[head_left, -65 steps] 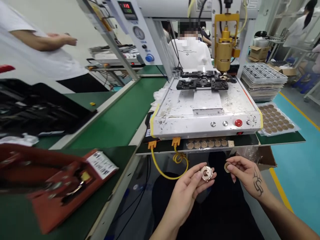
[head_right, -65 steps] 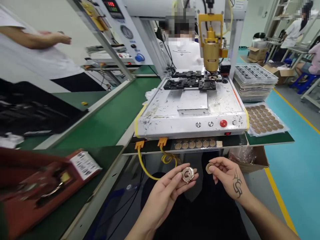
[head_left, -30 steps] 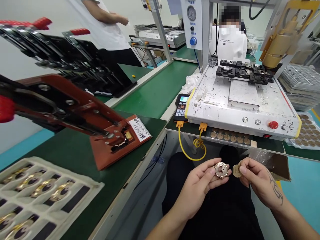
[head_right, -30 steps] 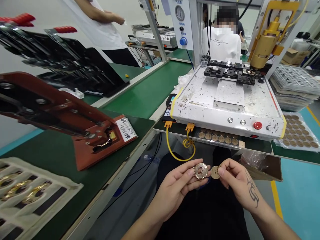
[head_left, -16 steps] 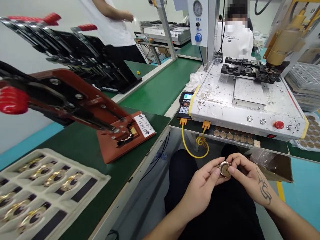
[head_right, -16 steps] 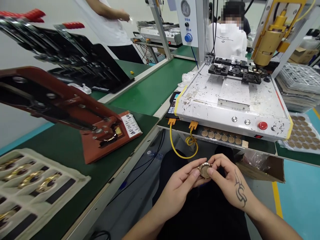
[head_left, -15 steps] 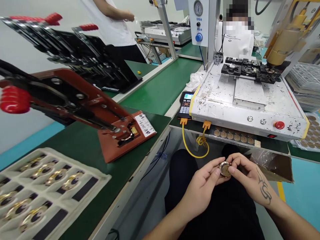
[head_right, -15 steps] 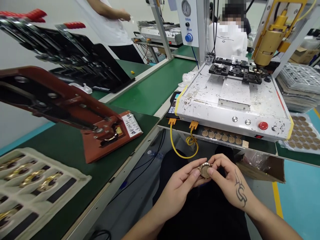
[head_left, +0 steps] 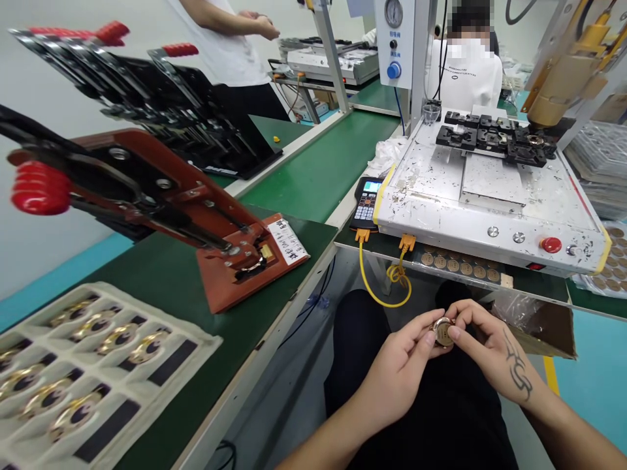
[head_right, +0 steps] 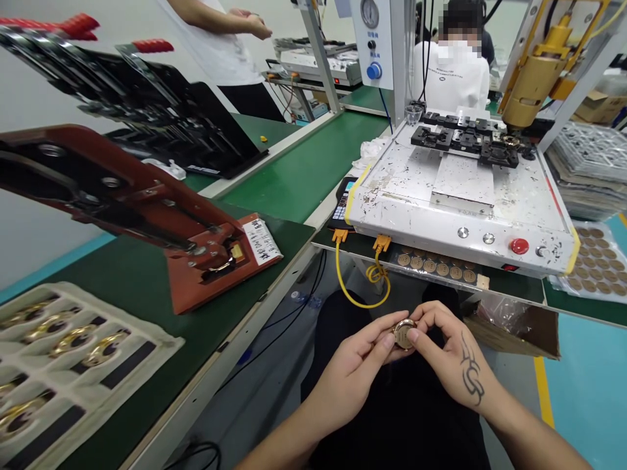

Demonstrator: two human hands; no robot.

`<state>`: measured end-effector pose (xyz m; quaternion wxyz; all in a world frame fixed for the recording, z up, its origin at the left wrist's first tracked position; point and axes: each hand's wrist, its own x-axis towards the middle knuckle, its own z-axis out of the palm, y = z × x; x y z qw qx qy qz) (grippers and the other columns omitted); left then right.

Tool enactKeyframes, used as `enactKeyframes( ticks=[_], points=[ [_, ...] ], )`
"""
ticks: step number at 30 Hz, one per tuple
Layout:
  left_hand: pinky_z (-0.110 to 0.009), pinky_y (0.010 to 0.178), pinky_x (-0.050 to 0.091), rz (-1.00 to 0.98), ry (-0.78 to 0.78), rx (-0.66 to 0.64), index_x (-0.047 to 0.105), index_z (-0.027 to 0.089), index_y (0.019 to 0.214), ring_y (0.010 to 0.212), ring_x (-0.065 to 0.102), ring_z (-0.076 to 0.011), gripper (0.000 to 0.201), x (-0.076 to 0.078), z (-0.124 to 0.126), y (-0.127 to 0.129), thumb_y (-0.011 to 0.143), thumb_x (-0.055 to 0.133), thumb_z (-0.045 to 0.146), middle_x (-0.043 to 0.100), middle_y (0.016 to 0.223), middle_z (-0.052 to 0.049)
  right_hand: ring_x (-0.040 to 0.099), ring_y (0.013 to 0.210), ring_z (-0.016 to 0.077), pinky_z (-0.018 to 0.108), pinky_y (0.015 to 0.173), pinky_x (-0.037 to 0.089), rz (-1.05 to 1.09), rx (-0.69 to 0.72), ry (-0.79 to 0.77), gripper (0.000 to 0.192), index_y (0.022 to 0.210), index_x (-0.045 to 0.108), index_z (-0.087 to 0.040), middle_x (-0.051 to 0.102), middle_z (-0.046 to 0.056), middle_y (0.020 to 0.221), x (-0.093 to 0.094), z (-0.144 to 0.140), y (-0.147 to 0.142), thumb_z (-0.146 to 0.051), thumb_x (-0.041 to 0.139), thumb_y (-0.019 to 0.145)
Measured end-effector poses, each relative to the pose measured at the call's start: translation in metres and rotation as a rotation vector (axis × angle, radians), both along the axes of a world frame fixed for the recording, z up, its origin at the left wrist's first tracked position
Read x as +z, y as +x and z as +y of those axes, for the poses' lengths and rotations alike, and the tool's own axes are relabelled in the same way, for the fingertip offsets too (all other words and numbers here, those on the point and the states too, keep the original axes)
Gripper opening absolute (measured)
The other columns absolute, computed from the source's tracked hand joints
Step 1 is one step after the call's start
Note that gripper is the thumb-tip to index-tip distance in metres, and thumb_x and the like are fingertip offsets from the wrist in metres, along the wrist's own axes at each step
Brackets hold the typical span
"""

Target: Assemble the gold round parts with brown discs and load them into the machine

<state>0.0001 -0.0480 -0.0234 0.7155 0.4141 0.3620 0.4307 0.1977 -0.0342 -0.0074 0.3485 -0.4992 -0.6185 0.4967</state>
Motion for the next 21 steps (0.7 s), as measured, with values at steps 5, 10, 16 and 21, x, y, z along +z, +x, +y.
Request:
enactKeyframes(
  ticks=[5, 10, 16, 21],
  points=[
    [-0.050, 0.112, 0.059, 0.048, 0.046, 0.012, 0.068, 0.019, 0.142, 0.122, 0.074, -0.0319, 0.045, -0.002, -0.002, 0.003, 0.104, 0.065, 0.043, 0.074, 0.137, -0.015, 0.063, 0.098, 0.0200, 0.032, 0.087, 0.053, -0.023, -0.027, 0.057, 0.022, 0.087, 0.061, -0.023, 0.065, 0.005, 0.111, -0.004, -0.004, -0.004, -0.037, 0.063, 0.105],
    [-0.043, 0.105, 0.063, 0.180, 0.127, 0.051, 0.067, 0.017, 0.139, 0.114, 0.078, -0.0277, 0.038, -0.010, -0.006, 0.005, 0.104, 0.063, 0.032, 0.078, 0.128, -0.014, 0.063, 0.094, 0.0209, 0.033, 0.083, 0.055, -0.137, -0.084, 0.235, 0.021, 0.086, 0.055, -0.024, 0.062, 0.005, 0.106, -0.015, -0.008, -0.006, -0.031, 0.064, 0.104],
    [-0.040, 0.105, 0.060, 0.424, 0.351, -0.023, 0.052, 0.022, 0.154, 0.120, 0.075, -0.0262, 0.048, -0.009, 0.000, -0.007, 0.107, 0.054, 0.028, 0.076, 0.131, -0.013, 0.065, 0.103, 0.0244, 0.038, 0.092, 0.056, -0.288, 0.092, 0.412, 0.015, 0.120, 0.063, -0.027, 0.065, 0.009, 0.116, -0.021, -0.001, -0.001, -0.026, 0.058, 0.106],
    [-0.040, 0.107, 0.059, 0.273, 0.220, 0.123, 0.048, 0.026, 0.150, 0.123, 0.073, -0.0254, 0.050, 0.007, 0.012, -0.021, 0.103, 0.064, 0.034, 0.066, 0.147, -0.014, 0.063, 0.079, 0.0194, 0.032, 0.072, 0.054, -0.076, 0.017, 0.275, 0.017, 0.099, 0.068, -0.024, 0.069, 0.006, 0.094, -0.010, 0.015, -0.010, -0.040, 0.064, 0.105]
  ],
)
